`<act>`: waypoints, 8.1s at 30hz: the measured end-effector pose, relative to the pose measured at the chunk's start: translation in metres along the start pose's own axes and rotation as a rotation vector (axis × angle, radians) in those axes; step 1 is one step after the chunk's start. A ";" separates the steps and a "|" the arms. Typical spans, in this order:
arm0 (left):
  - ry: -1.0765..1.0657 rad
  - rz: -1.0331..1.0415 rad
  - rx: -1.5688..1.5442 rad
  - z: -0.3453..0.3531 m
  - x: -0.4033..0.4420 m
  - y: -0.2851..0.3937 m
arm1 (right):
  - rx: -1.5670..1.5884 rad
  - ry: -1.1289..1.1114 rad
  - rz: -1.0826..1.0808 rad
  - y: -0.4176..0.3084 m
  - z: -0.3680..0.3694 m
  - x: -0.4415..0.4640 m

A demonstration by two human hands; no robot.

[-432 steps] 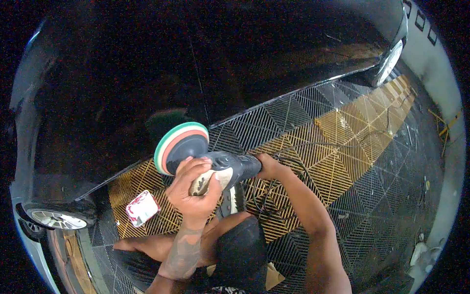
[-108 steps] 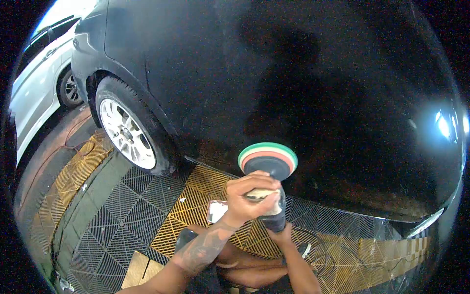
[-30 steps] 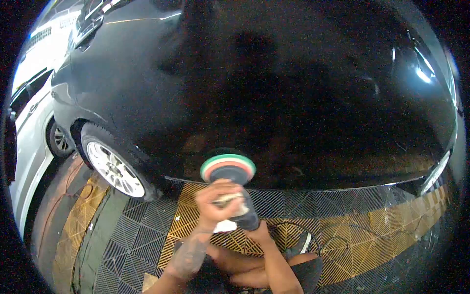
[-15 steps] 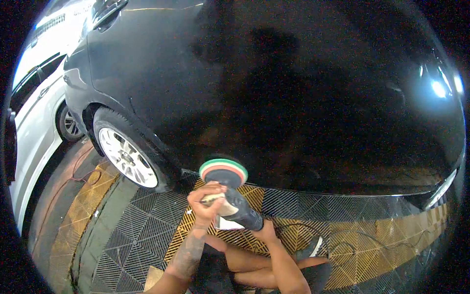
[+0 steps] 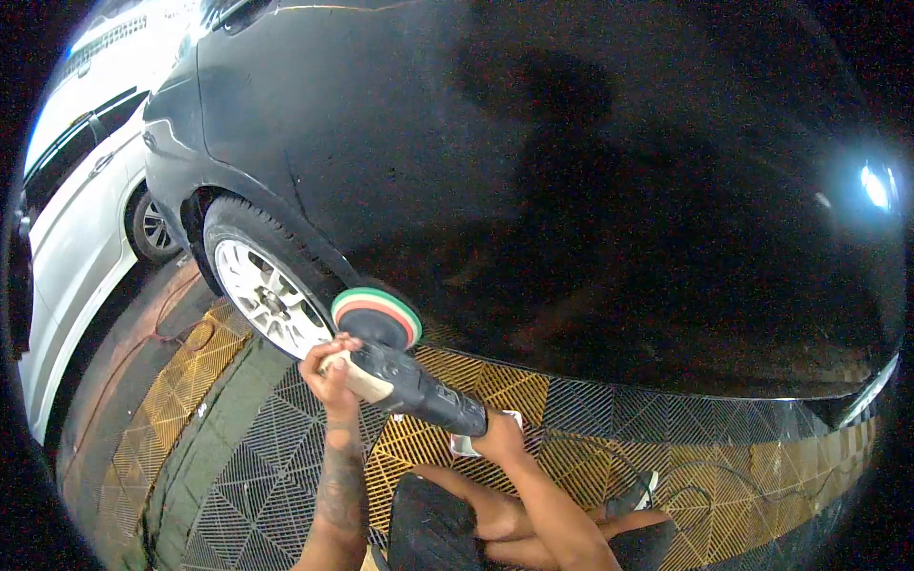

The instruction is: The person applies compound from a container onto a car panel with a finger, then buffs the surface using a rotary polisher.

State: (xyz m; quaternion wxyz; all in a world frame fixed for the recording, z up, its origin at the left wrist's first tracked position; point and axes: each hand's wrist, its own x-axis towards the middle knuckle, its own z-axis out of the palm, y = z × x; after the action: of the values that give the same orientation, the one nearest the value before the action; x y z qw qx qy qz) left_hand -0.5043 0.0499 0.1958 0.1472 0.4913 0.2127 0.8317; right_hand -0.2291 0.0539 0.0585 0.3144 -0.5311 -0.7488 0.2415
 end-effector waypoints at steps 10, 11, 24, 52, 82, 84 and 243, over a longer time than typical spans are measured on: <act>-0.034 0.026 -0.065 0.019 0.108 0.060 | -0.016 0.023 -0.082 -0.103 -0.045 0.022; -0.071 0.006 -0.073 0.028 0.112 0.066 | -0.016 0.034 -0.083 -0.105 -0.050 0.019; -0.550 0.012 0.021 0.242 0.064 0.116 | 0.313 0.300 0.263 -0.038 -0.130 -0.070; -0.066 0.094 -0.058 0.055 0.157 0.092 | -0.042 0.046 -0.135 -0.143 -0.101 0.028; -0.927 0.317 -0.304 0.446 -0.001 0.130 | 0.655 0.509 0.185 0.044 -0.209 -0.109; -0.882 0.272 -0.211 0.432 0.014 0.134 | 0.500 0.500 0.202 0.031 -0.216 -0.107; -0.535 0.640 0.549 0.535 0.096 0.231 | 0.457 0.717 0.053 -0.082 -0.327 -0.123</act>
State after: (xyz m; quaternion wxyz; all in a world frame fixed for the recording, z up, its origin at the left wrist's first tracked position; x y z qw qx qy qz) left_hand -0.0874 0.0053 0.6115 -0.2008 0.7487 0.2170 0.5934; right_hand -0.0150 -0.0795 0.3137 0.6584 -0.5171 -0.5054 0.2091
